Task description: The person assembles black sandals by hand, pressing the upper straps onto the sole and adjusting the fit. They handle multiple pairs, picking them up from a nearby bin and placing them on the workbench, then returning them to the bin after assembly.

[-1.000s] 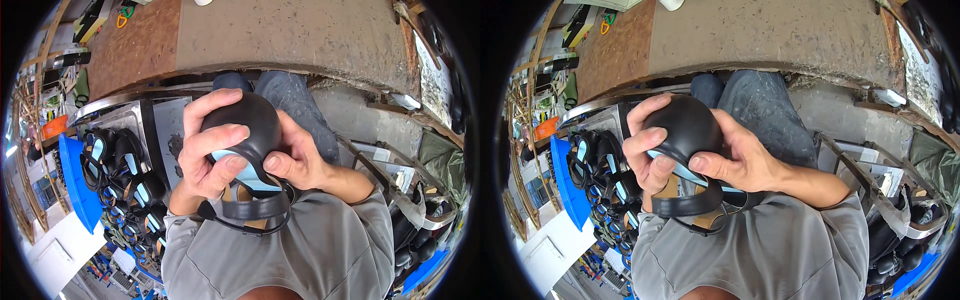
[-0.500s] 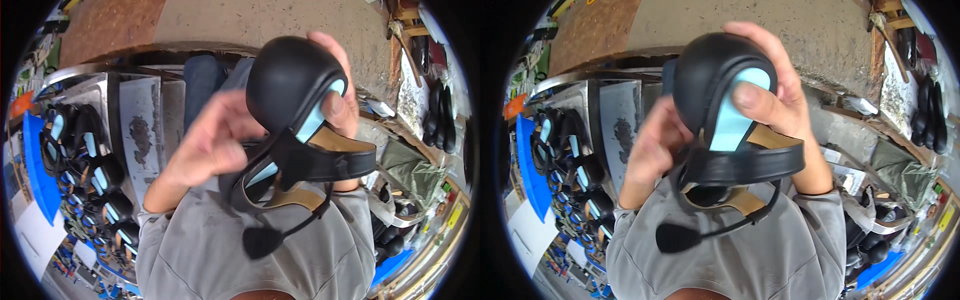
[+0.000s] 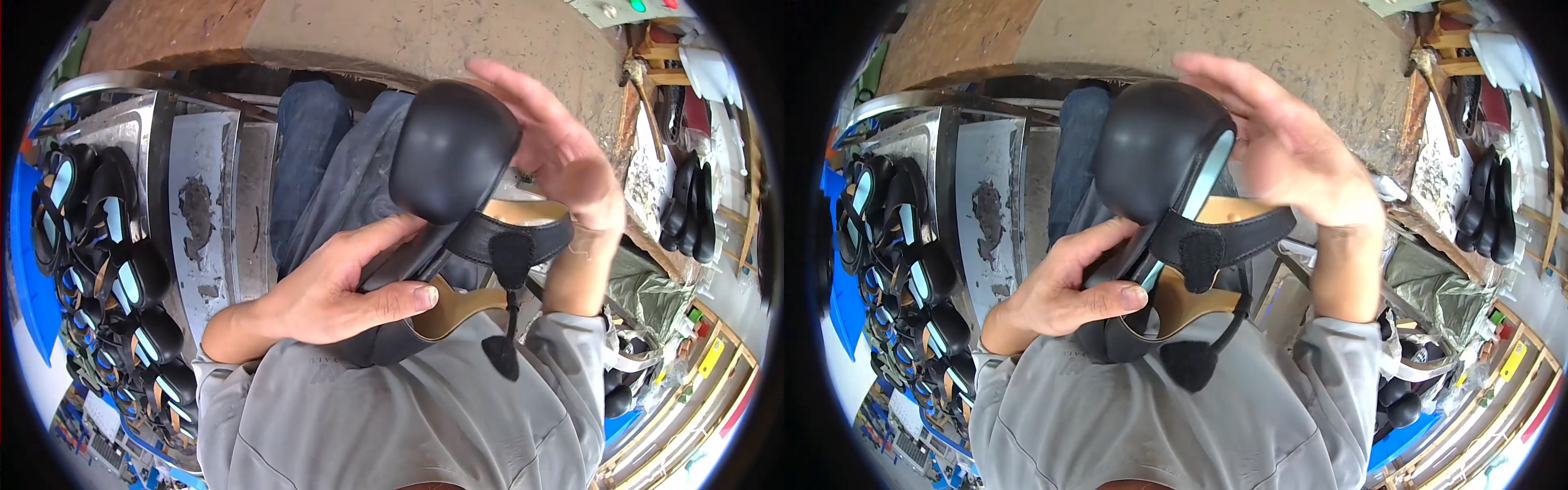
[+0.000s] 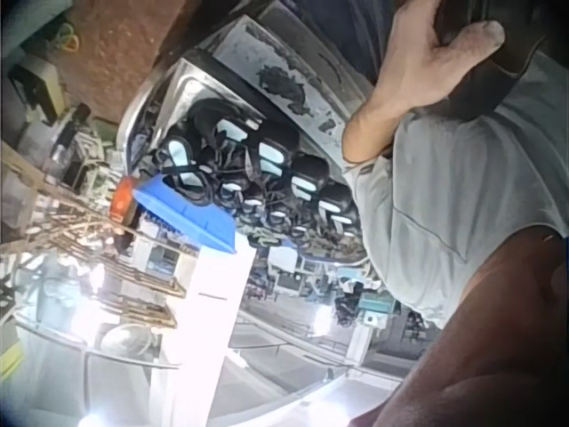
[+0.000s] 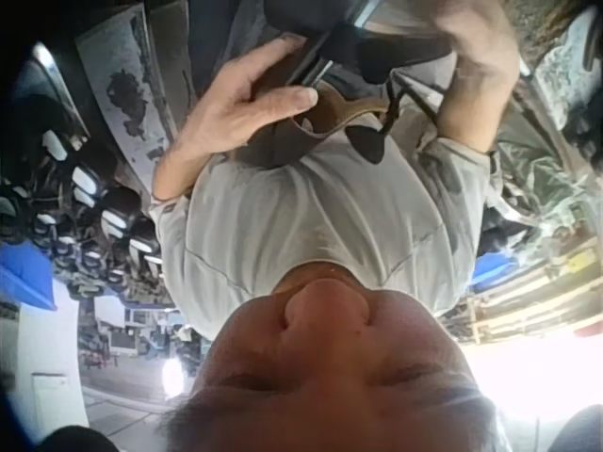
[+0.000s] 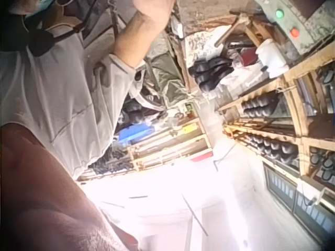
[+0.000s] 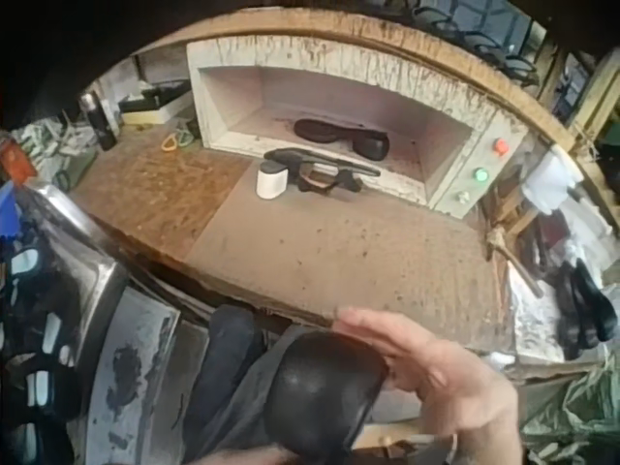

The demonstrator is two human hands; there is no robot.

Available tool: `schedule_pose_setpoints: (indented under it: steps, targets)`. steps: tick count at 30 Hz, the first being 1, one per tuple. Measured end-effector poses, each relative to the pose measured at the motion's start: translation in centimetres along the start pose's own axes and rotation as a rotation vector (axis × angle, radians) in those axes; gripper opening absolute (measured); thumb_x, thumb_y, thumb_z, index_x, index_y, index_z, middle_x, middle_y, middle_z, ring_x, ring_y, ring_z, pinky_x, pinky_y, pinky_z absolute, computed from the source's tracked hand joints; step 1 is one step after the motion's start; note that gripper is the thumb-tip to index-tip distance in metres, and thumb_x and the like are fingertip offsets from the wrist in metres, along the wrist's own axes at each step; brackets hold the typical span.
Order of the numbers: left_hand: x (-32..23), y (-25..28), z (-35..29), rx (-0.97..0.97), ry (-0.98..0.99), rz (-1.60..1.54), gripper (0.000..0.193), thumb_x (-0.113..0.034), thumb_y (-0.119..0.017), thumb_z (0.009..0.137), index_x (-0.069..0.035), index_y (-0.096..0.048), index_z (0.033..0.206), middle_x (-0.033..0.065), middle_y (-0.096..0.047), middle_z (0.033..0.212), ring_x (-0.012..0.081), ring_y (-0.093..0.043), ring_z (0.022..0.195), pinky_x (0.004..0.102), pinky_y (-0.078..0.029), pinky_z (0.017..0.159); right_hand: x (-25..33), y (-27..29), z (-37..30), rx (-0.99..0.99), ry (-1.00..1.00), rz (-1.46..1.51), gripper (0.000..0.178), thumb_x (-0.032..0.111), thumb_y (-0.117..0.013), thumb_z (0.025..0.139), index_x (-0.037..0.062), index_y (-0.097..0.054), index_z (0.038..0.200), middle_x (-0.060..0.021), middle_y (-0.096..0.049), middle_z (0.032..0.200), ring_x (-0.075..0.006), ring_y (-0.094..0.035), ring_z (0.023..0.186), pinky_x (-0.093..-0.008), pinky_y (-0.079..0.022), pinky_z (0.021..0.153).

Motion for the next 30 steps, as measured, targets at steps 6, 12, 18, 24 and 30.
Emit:
schedule_pose_setpoints:
  steps: [6, 12, 18, 24, 30]
  targets:
    - [-1.2, 0.0, -0.4, -0.079, -0.083, 0.153, 0.061, -0.02, -0.067, 0.086, 0.006, -0.039, 0.132, 0.0194, -0.055, 0.121, 0.024, -0.057, 0.11, 0.032, -0.042, 0.093, 1.4, -1.4, -0.6, 0.029, -0.241, -0.413, 0.106, 0.021, -0.084, 0.064, 0.002, -0.018, 0.145, -0.0168, -0.043, 0.136, -0.0253, -0.049, 0.12, -0.0371, -0.041, 0.1]
    - [-0.3, 0.1, -0.1, -0.022, -0.029, 0.076, 0.057, -0.023, -0.066, 0.088, 0.008, -0.042, 0.129, 0.0182, -0.062, 0.107, 0.0237, -0.062, 0.097, 0.0313, -0.046, 0.084, 0.7, -1.6, -1.0, 0.041, -0.105, -0.462, 0.102, 0.006, -0.083, 0.061, 0.0028, -0.024, 0.143, -0.013, -0.044, 0.133, -0.0225, -0.05, 0.117, -0.0352, -0.044, 0.097]
    - [-1.7, 0.4, -0.9, -0.069, -0.138, 0.417, 0.058, -0.026, -0.071, 0.082, 0.012, -0.048, 0.12, 0.021, -0.062, 0.092, 0.0324, -0.064, 0.08, 0.0346, -0.05, 0.069, 0.6, -1.8, -0.9, -0.011, -0.081, -0.571, 0.1, 0.006, -0.082, 0.06, 0.0026, -0.026, 0.142, -0.0125, -0.046, 0.131, -0.0211, -0.051, 0.116, -0.034, -0.047, 0.093]
    - [-3.4, 0.5, -1.7, -0.258, -0.22, 0.656, 0.042, -0.008, -0.072, 0.072, 0.013, -0.057, 0.105, 0.0184, -0.062, 0.075, 0.029, -0.064, 0.061, 0.0321, -0.049, 0.056, 0.8, -2.0, -0.7, -0.044, -0.072, -0.642, 0.097, 0.008, -0.083, 0.059, 0.0025, -0.03, 0.14, -0.012, -0.049, 0.128, -0.0209, -0.053, 0.113, -0.0334, -0.047, 0.092]
    - [-4.0, 0.0, -2.2, -0.326, -0.348, 0.675, 0.032, -0.001, -0.064, 0.074, 0.014, -0.057, 0.101, 0.0158, -0.058, 0.066, 0.0261, -0.059, 0.052, 0.0321, -0.047, 0.05, 1.7, -2.0, -0.7, -0.033, -0.008, -0.727, 0.104, 0.022, -0.09, 0.053, 0.0008, -0.034, 0.138, -0.0126, -0.05, 0.126, -0.0214, -0.055, 0.11, -0.0341, -0.045, 0.093]
Point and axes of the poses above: each hand's wrist, its own z-axis towards the middle knuckle, its own y-axis out of the back of the hand, x = y × z, the point moved 10 cm from there along z, towards the middle knuckle
